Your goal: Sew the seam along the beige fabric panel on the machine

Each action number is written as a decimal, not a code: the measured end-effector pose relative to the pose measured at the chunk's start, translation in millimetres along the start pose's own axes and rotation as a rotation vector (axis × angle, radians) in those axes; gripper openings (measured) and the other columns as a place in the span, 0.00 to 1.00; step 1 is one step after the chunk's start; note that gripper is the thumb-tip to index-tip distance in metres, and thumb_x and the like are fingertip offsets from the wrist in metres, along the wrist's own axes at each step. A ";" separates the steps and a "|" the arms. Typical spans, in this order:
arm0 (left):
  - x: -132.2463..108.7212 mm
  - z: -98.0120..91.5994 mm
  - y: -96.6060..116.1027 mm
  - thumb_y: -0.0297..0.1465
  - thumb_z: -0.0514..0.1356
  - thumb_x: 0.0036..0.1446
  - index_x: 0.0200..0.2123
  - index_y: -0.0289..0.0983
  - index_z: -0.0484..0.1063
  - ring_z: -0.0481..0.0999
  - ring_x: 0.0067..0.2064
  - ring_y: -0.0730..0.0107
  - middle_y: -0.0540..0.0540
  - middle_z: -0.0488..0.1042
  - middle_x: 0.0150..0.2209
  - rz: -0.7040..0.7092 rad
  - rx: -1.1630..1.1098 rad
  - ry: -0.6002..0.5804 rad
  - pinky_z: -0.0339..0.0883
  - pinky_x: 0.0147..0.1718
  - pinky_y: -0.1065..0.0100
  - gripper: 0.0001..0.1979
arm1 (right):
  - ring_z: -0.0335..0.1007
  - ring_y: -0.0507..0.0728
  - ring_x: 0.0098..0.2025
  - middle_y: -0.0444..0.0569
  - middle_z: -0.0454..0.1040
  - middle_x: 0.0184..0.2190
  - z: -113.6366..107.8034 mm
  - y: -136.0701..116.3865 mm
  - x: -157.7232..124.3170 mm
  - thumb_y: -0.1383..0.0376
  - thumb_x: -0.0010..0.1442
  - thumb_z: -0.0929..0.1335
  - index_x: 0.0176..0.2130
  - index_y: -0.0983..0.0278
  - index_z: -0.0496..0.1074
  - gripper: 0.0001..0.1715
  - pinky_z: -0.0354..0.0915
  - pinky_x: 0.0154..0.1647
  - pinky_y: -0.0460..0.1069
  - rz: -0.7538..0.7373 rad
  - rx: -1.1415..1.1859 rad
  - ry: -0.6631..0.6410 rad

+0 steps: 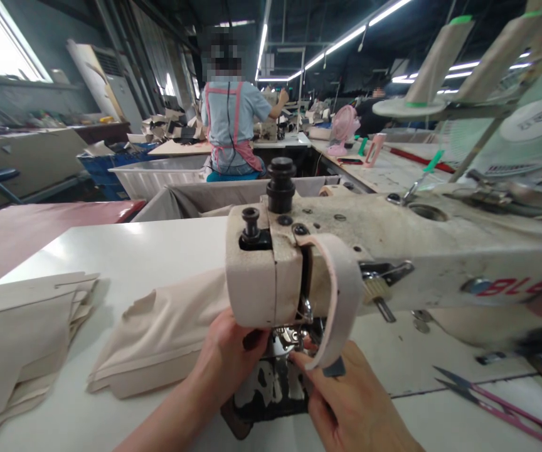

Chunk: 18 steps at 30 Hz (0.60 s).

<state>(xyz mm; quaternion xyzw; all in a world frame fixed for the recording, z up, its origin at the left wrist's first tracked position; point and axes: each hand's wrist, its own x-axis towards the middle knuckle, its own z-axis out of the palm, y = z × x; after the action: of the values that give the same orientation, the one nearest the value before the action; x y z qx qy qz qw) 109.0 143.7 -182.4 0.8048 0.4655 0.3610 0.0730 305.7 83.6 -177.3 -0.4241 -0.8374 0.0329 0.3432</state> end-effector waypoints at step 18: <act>7.0 -7.2 5.0 0.19 0.59 0.45 0.23 0.35 0.77 0.77 0.31 0.66 0.47 0.78 0.26 -0.129 -0.188 -0.122 0.71 0.30 0.73 0.08 | 0.68 0.64 0.47 0.57 0.74 0.42 11.9 9.6 -12.0 0.79 0.51 0.60 0.45 0.66 0.74 0.25 0.68 0.46 0.56 -0.079 -0.143 -0.019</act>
<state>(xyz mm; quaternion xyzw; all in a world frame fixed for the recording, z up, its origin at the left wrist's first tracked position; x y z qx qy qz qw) 110.0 144.9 -171.3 0.7832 0.4750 0.3482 0.1994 310.0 83.7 -196.3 -0.4140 -0.8568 -0.0365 0.3053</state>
